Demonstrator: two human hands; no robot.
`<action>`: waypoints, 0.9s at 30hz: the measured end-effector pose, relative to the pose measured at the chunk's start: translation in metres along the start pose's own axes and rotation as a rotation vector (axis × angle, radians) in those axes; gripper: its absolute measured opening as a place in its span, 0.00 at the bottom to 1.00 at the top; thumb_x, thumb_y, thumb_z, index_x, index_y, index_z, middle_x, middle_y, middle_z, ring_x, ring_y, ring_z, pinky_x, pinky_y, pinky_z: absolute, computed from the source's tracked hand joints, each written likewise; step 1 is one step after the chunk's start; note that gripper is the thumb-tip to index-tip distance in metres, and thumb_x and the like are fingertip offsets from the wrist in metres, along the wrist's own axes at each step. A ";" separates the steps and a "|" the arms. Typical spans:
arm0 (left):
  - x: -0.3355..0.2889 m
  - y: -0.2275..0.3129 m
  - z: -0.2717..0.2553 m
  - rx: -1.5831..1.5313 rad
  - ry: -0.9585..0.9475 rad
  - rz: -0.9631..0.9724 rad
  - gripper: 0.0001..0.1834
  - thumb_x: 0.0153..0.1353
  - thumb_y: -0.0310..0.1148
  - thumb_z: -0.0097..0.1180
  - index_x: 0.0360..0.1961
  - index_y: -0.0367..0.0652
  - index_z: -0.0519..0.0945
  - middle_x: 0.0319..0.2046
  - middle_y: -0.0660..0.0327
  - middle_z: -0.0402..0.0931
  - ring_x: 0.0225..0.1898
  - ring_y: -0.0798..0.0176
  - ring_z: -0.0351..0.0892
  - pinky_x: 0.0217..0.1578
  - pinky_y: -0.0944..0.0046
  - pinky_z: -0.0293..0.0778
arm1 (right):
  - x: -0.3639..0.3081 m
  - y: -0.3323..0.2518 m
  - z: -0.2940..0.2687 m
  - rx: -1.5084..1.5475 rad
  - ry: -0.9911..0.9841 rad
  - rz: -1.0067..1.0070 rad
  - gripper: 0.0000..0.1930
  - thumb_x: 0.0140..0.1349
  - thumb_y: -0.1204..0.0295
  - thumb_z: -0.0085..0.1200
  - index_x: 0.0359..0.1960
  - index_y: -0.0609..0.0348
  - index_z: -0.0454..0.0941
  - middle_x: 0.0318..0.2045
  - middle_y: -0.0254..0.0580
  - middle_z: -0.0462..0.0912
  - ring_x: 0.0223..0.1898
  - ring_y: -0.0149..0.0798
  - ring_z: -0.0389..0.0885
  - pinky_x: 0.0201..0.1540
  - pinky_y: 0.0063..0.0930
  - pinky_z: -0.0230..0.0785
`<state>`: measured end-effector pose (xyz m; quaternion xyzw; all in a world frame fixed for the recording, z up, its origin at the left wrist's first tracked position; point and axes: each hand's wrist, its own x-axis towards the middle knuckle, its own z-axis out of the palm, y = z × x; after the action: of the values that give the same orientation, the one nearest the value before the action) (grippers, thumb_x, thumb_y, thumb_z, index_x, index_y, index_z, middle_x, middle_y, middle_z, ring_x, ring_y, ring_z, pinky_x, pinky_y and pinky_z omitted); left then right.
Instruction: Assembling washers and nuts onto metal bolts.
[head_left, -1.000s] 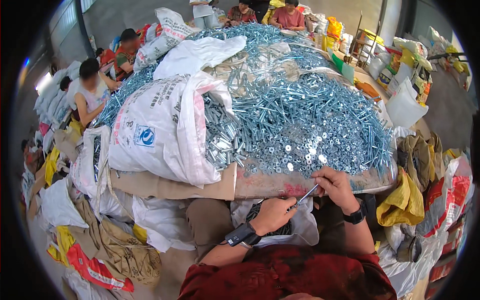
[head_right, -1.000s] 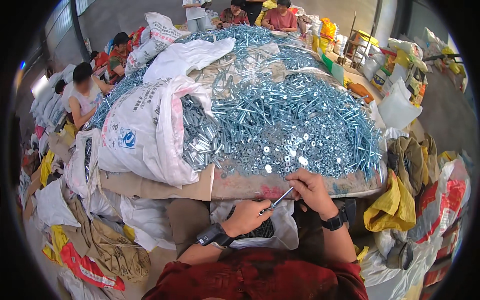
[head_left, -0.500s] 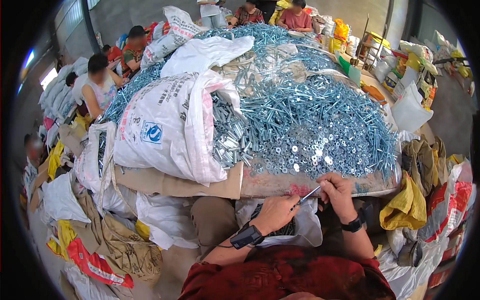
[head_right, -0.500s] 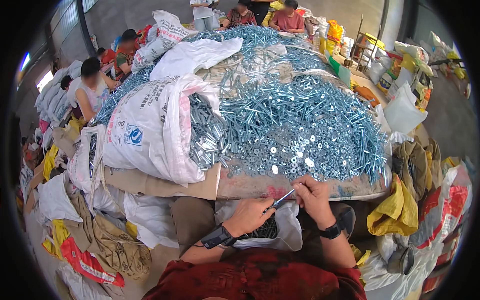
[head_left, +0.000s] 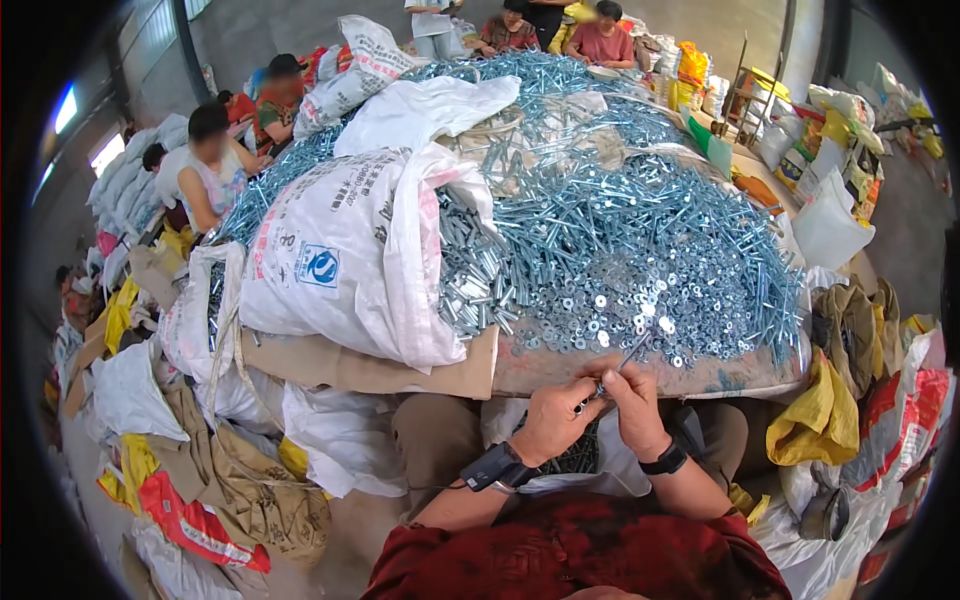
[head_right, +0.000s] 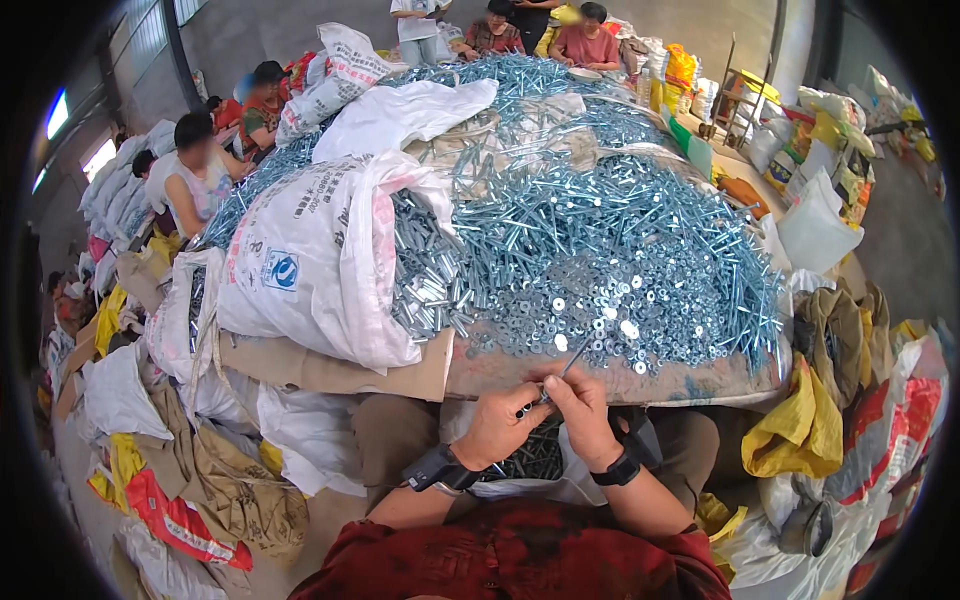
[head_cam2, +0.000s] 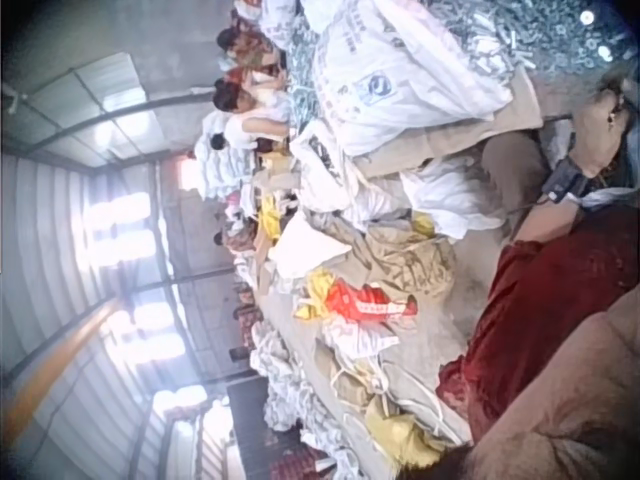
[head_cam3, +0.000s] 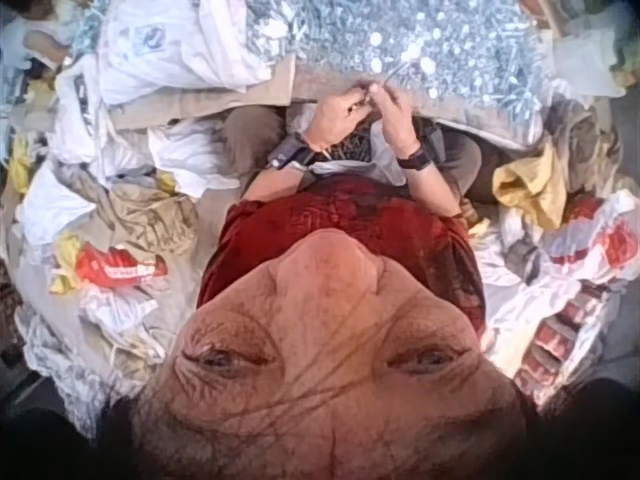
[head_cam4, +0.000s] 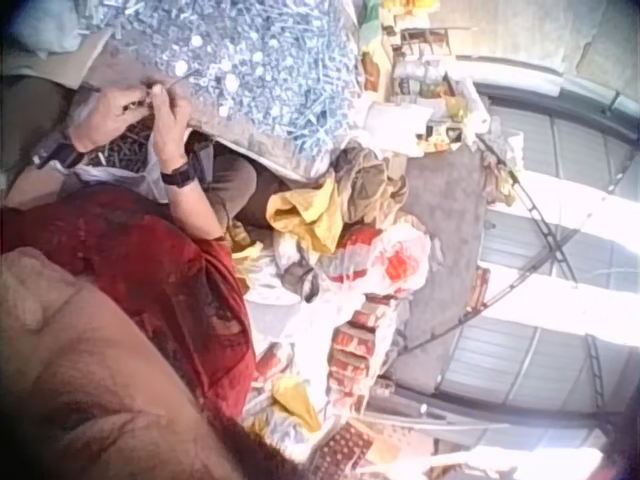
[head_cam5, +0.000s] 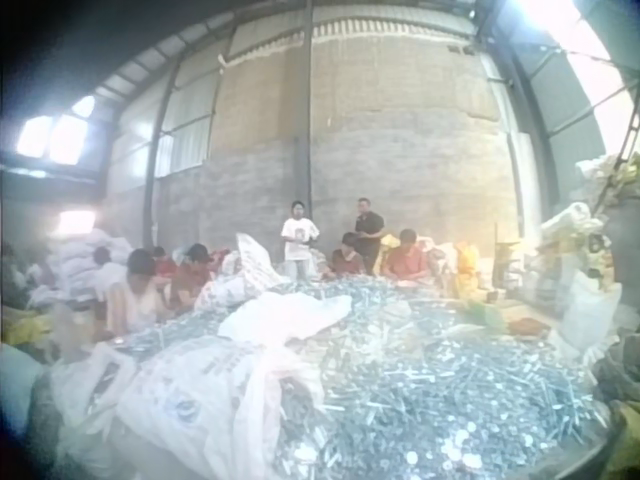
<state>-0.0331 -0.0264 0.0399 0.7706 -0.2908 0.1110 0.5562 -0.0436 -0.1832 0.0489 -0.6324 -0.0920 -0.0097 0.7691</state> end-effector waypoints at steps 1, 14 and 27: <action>-0.002 -0.002 0.001 0.000 0.002 -0.002 0.09 0.59 0.31 0.64 0.33 0.36 0.78 0.24 0.48 0.76 0.26 0.47 0.78 0.28 0.57 0.71 | -0.002 0.003 0.001 0.051 0.075 -0.023 0.11 0.67 0.70 0.56 0.46 0.62 0.79 0.40 0.37 0.83 0.42 0.27 0.79 0.46 0.23 0.71; -0.008 -0.004 0.015 -0.230 -0.073 -0.056 0.09 0.61 0.30 0.63 0.38 0.35 0.82 0.26 0.61 0.80 0.32 0.72 0.76 0.35 0.64 0.73 | 0.004 -0.003 0.004 0.067 -0.055 0.081 0.18 0.65 0.61 0.59 0.46 0.64 0.79 0.48 0.46 0.82 0.47 0.35 0.80 0.53 0.33 0.72; -0.001 0.007 -0.010 -0.280 -0.069 -0.230 0.09 0.61 0.29 0.64 0.29 0.35 0.78 0.20 0.66 0.69 0.28 0.77 0.64 0.29 0.68 0.66 | -0.013 -0.025 -0.006 0.151 0.084 -0.038 0.20 0.73 0.59 0.48 0.51 0.67 0.77 0.46 0.42 0.82 0.44 0.33 0.81 0.49 0.29 0.73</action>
<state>-0.0363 -0.0186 0.0485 0.7172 -0.2325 -0.0215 0.6566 -0.0591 -0.1954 0.0701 -0.5697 -0.0720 -0.0440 0.8175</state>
